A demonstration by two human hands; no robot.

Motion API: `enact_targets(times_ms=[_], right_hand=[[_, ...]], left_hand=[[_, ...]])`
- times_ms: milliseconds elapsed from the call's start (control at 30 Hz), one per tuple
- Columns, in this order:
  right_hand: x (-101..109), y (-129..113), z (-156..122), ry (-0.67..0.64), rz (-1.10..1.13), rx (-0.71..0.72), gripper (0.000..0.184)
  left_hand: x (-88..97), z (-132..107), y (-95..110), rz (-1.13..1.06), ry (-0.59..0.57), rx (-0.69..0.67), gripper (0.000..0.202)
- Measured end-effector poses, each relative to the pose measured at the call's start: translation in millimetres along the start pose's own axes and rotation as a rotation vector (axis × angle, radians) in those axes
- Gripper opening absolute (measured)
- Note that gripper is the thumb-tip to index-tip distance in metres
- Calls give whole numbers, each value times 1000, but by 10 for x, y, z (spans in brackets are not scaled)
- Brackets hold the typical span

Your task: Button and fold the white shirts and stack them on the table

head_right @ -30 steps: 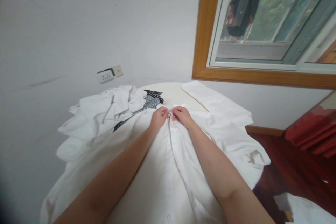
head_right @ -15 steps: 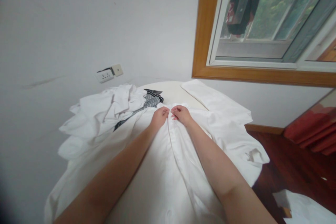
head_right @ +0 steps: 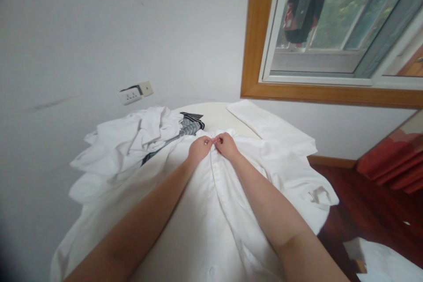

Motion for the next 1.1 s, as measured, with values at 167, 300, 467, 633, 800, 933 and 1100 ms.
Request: enact_targets(times_ms=[167,300,467,633,800,933,1100], right_hand=[[29,-72,-33,14,-45,14,9],[44,-58,-32,13,-31,-33,9],[19,-1,-28,-33,69,-89,9],[17,-3,-24,-38,45,-62,8],[3,-64,-33,-30,-26,-2,7],[25,-120,-55,14,-64,33,7],[49,-154,-86,7,32,10,10]], left_hand=[[17,-43,55,48,8,3,25],[10,-57,56,59,-9,45,25],[-33,-30,-15,18,-51,123,24],[-30,-40,-1,51,-54,137,27],[-26,-63,40,81,-17,115,30],[-47,-41,13,24,4,109,28],[-86,40,-81,-156,-8,125,25]])
Point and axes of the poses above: each hand's wrist, its own z-axis towards the middle knuckle, its own x-axis out of the back of the hand, y = z × x, the point moved 9 cm from there along z, towards the middle knuckle, and after that the axes turned 7 degrees about -x, right-handed, at the moved point
